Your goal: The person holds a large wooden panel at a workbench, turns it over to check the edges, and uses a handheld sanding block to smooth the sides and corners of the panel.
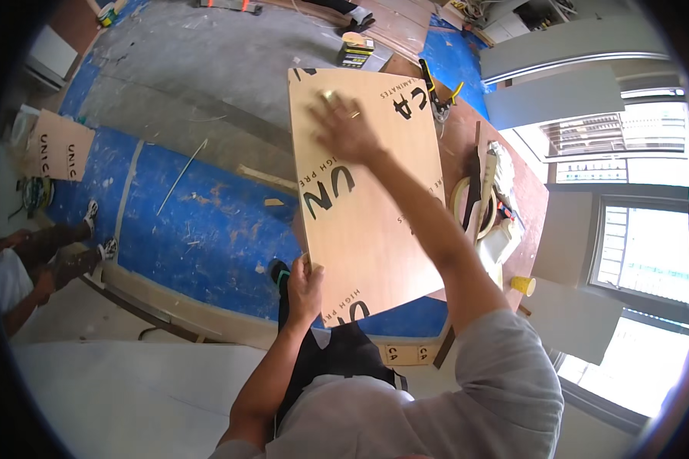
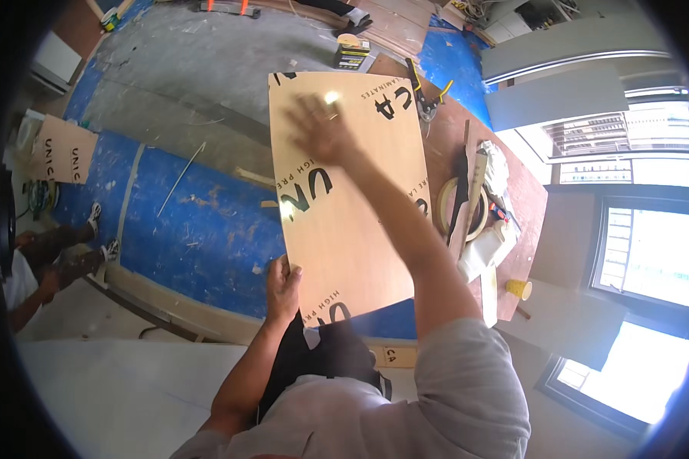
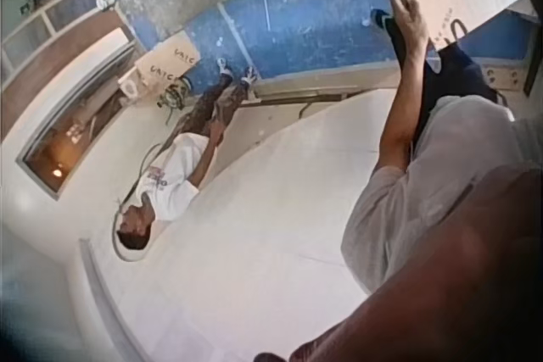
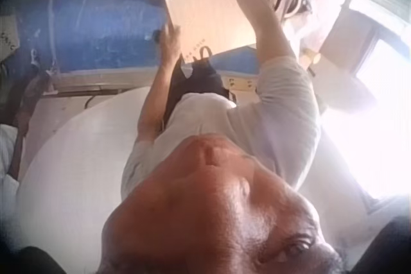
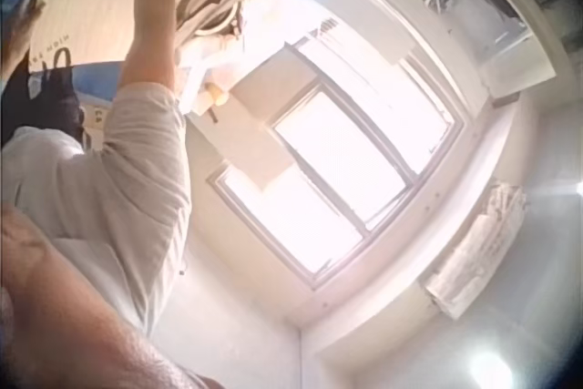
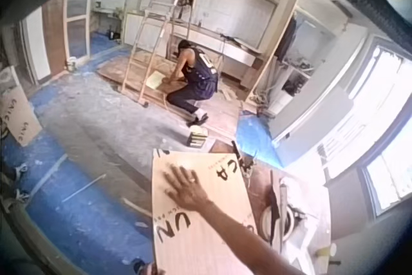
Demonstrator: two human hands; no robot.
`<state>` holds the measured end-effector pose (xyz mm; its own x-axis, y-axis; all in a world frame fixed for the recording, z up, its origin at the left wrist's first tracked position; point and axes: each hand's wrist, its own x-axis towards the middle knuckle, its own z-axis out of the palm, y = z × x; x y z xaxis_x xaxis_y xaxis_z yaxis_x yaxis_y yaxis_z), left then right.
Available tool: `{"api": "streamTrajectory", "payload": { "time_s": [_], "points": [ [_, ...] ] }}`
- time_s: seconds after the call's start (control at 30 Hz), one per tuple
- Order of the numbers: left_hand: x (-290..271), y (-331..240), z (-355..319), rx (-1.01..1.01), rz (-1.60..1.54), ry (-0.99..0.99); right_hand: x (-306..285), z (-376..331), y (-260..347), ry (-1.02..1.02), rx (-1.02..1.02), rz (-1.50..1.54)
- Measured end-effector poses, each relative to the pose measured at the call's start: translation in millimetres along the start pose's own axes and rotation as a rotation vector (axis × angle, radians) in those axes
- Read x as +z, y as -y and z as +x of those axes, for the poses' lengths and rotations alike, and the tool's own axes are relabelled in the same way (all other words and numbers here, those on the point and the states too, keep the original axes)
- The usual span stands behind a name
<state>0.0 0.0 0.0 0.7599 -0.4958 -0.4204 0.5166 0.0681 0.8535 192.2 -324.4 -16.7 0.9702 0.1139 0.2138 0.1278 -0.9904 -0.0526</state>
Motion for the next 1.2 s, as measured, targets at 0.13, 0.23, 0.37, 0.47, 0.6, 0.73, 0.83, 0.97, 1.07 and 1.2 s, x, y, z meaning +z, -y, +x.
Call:
{"api": "streamTrajectory", "payload": {
  "time_s": [0.13,0.23,0.37,0.47,0.6,0.73,0.83,0.97,1.07,1.2],
  "points": [
    [-1.1,5.4,16.8,0.016,0.062,0.082,-13.5,-24.2,-147.4,0.097,0.394,-0.553],
    [-10.0,-1.1,16.8,0.007,0.08,0.084,-10.6,-18.5,-144.5,0.007,0.782,-0.423],
    [-9.8,5.2,14.1,-0.014,0.086,0.084,30.6,5.0,-66.2,-0.157,0.437,0.33],
    [-7.2,-2.6,9.8,-0.05,-0.015,0.058,-10.2,40.9,5.2,0.136,0.279,0.017],
    [-10.0,-16.6,15.0,-0.048,0.043,0.114,-13.1,1.9,-106.4,0.009,0.543,-0.063],
    [-14.9,-5.2,14.0,-0.037,0.06,0.083,-58.0,-60.2,-121.5,0.125,0.807,-0.155],
    [-20.2,-13.6,22.5,-0.235,0.043,0.089,-64.4,-141.4,-51.5,-0.021,1.091,-0.046],
    [-9.9,-27.6,29.0,-0.288,-0.281,0.036,-132.0,-275.9,104.3,0.112,1.028,0.036],
    [-13.6,-17.0,26.6,-0.133,0.023,0.089,-162.7,-369.3,160.1,0.098,0.928,0.114],
    [-5.4,-52.8,21.5,-0.127,0.001,0.123,-216.6,-366.6,220.4,0.334,0.812,0.214]
  ]
}}
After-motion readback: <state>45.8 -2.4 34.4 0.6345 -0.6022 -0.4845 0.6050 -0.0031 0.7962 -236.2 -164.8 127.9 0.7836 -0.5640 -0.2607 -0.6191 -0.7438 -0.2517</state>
